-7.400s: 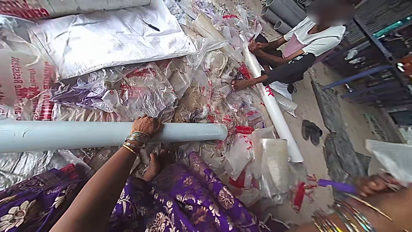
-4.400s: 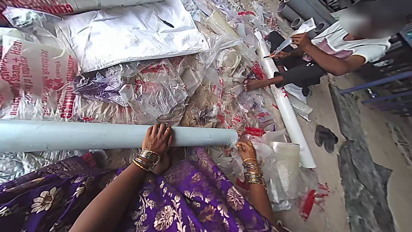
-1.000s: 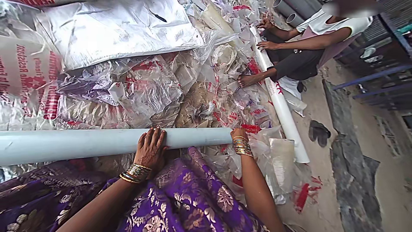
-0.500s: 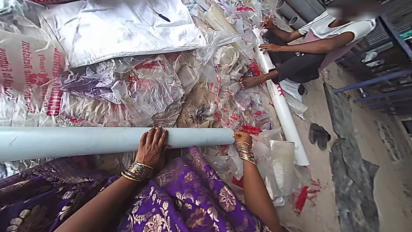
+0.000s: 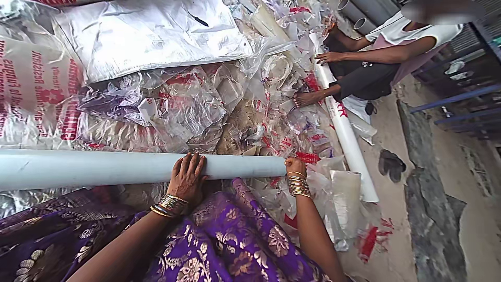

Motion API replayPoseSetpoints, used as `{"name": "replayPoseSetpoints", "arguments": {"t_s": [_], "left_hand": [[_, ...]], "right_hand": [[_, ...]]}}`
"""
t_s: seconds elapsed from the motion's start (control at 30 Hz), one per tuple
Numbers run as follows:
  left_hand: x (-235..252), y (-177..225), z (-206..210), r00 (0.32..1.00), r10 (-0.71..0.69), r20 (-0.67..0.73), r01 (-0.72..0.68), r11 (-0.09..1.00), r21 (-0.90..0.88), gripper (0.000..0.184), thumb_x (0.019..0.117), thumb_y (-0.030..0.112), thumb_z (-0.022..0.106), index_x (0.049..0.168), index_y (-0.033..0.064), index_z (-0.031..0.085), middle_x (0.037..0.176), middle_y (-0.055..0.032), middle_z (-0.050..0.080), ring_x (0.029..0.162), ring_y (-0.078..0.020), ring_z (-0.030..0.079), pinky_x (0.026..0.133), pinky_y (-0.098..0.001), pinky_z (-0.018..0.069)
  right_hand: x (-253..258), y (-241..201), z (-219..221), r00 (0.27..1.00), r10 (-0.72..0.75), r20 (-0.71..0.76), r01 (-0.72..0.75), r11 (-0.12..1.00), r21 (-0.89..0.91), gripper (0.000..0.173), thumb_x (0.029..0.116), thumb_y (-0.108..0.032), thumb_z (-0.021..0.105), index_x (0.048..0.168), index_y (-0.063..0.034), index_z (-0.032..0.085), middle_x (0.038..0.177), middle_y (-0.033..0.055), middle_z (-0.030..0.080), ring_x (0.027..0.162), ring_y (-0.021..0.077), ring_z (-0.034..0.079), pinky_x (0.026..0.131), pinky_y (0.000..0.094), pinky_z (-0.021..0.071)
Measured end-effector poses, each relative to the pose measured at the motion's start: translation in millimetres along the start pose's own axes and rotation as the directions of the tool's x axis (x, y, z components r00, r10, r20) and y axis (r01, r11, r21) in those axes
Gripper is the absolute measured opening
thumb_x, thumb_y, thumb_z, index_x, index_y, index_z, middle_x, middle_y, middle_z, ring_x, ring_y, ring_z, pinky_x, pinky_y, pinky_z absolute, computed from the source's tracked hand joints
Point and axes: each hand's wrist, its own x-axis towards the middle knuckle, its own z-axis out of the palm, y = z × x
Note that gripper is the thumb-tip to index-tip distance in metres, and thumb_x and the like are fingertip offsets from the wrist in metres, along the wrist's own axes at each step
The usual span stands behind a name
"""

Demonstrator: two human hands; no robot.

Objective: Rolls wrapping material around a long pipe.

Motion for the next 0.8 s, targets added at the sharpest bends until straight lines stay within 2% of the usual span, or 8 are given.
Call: {"name": "replayPoseSetpoints", "arguments": {"t_s": [0.2,0.37,0.4,0.47,0.53,0.6,0.7,0.8], "left_hand": [[-3.6,-1.7,7.2,0.999,0.011,-0.041,-0.011,1.000,0.011,0.066,0.1040,0.051,0.036,0.140,0.0014,0.059,0.142,-0.0266,0.060,0.130,-0.0495,0.057,0.105,-0.0655,0.0420],[-4.0,-2.0,7.8,1.000,0.006,-0.029,-0.006,1.000,0.003,0.065,0.1039,0.050,0.037,0.141,0.0013,0.059,0.142,-0.0269,0.059,0.131,-0.0505,0.056,0.105,-0.0665,0.0417],[-3.8,-2.1,8.0,0.999,0.008,-0.031,-0.008,1.000,0.004,0.066,0.1039,0.051,0.036,0.140,0.0013,0.059,0.142,-0.0268,0.059,0.131,-0.0504,0.056,0.105,-0.0667,0.0418],[-2.9,-2.9,8.9,0.999,0.009,-0.045,-0.008,1.000,0.007,0.066,0.1039,0.052,0.035,0.140,0.0015,0.059,0.141,-0.0268,0.060,0.130,-0.0502,0.057,0.104,-0.0666,0.0425],[-2.4,-3.1,7.5,0.999,0.000,-0.040,0.000,1.000,-0.004,0.064,0.1027,0.051,0.039,0.139,0.0019,0.060,0.141,-0.0264,0.060,0.130,-0.0505,0.057,0.104,-0.0668,0.0426],[1.5,-1.4,-5.2,0.997,-0.025,0.072,0.030,0.997,-0.075,0.059,0.0965,0.040,0.057,0.142,0.0016,0.058,0.145,-0.0266,0.057,0.134,-0.0515,0.052,0.107,-0.0681,0.0392],[22.9,-8.7,-53.7,0.866,-0.032,0.499,0.199,0.937,-0.285,0.060,0.0941,0.018,0.067,0.151,0.0046,0.050,0.161,-0.0224,0.040,0.152,-0.0439,0.031,0.122,-0.0604,0.0208],[36.3,-47.1,-127.0,0.711,0.077,0.699,0.347,0.826,-0.444,0.038,0.1052,0.014,0.054,0.141,0.0012,0.059,0.147,-0.0216,0.056,0.141,-0.0388,0.049,0.118,-0.0555,0.0339]], "right_hand": [[-0.8,-12.6,-0.4,0.995,0.039,0.089,-0.021,0.980,-0.198,0.040,0.1006,-0.011,0.056,0.138,0.0007,0.059,0.147,0.0253,0.054,0.134,0.0414,0.055,0.103,0.0595,0.0468],[-5.6,-0.5,-8.4,0.970,-0.151,0.191,0.156,0.988,-0.008,0.027,0.1032,-0.007,0.054,0.122,0.0094,0.066,0.128,0.0302,0.064,0.125,0.0397,0.060,0.108,0.0532,0.0427],[-10.4,6.7,-11.0,0.960,-0.229,0.163,0.209,0.969,0.128,0.024,0.1036,-0.006,0.055,0.117,0.0096,0.068,0.114,0.0267,0.069,0.108,0.0333,0.065,0.099,0.0462,0.0476],[-20.4,22.3,-12.9,0.933,-0.356,0.047,0.275,0.793,0.544,0.011,0.1019,-0.001,0.052,0.099,0.0018,0.063,0.070,0.0008,0.052,0.055,0.0050,0.045,0.053,0.0206,0.0385],[-33.4,28.9,-23.5,0.938,-0.345,-0.010,0.188,0.487,0.853,0.016,0.1024,0.000,0.044,0.095,-0.0069,0.057,0.060,-0.0132,0.046,0.042,-0.0058,0.034,0.041,0.0120,0.0291],[-38.4,37.5,-30.9,0.973,-0.213,-0.086,0.160,0.362,0.918,0.019,0.1075,-0.006,0.043,0.096,-0.0059,0.059,0.063,-0.0112,0.053,0.039,-0.0057,0.031,0.038,0.0113,0.0278],[-35.7,53.3,-23.7,0.973,0.050,-0.227,0.165,0.539,0.826,0.026,0.1079,-0.017,0.052,0.093,0.0011,0.064,0.065,-0.0069,0.053,0.042,-0.0041,0.029,0.040,0.0137,0.0257],[-42.0,65.1,-13.4,0.926,0.185,-0.328,0.088,0.741,0.666,0.029,0.0947,-0.015,0.074,0.098,0.0123,0.065,0.088,0.0133,0.062,0.076,0.0056,0.053,0.075,0.0223,0.0455]]}}
